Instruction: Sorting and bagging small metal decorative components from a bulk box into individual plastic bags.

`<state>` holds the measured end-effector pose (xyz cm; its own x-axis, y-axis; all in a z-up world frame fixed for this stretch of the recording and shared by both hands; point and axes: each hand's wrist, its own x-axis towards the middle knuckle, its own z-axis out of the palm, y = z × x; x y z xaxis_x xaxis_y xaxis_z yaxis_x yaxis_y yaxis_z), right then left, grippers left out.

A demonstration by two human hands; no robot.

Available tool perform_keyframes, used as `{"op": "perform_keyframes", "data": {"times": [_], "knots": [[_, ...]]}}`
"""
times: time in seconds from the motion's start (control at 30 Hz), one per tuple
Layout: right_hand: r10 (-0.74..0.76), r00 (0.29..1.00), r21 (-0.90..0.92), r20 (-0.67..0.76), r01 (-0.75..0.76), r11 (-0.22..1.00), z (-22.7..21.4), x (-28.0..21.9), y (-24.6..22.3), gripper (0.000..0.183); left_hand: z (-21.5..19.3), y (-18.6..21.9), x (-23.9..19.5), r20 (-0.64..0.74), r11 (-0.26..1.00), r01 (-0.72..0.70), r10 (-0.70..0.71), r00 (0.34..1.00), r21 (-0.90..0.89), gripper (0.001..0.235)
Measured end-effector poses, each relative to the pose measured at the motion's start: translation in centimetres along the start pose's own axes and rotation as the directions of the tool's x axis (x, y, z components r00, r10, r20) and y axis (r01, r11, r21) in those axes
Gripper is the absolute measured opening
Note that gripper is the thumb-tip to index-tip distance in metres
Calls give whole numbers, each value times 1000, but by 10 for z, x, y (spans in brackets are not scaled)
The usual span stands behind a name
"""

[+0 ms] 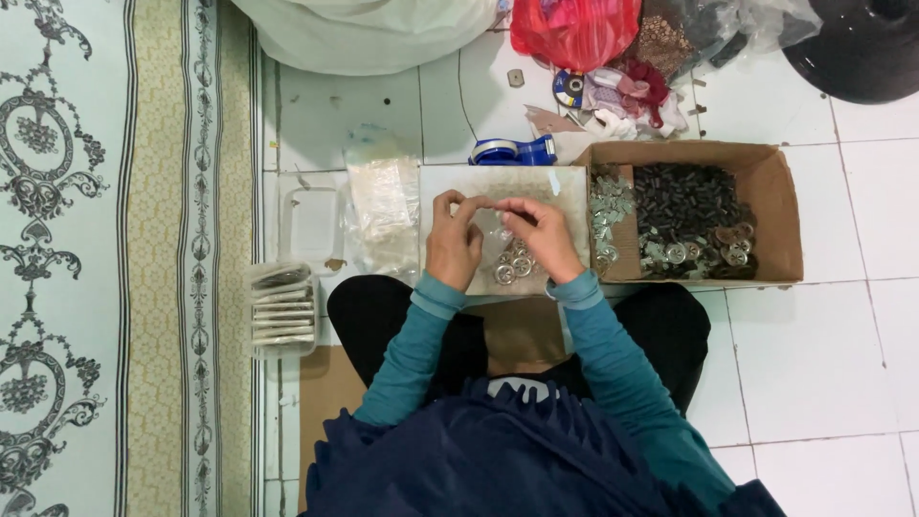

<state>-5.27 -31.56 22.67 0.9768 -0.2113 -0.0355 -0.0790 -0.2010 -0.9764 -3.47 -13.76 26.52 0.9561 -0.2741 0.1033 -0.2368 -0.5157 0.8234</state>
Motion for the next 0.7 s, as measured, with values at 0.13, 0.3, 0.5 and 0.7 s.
{"op": "perform_keyframes", "data": {"times": [0.13, 0.3, 0.5, 0.7], "knots": [[-12, 1000, 188, 10, 10, 982, -13, 9, -24, 20, -16, 18, -5, -71, 989, -150, 151, 986, 18, 41], [-33, 998, 184, -51, 42, 982, -24, 35, 20, 20, -2, -15, 5, -31, 984, -89, 95, 995, 152, 37], [78, 995, -410, -63, -97, 907, -26, 56, 120, 20, -1, -24, 3, 71, 967, -32, 15, 997, 252, 44], [-185, 977, -867, 110, 185, 463, -1, 56, 147, 34, -74, 59, -21, -33, 990, -108, 111, 993, 95, 42]]}}
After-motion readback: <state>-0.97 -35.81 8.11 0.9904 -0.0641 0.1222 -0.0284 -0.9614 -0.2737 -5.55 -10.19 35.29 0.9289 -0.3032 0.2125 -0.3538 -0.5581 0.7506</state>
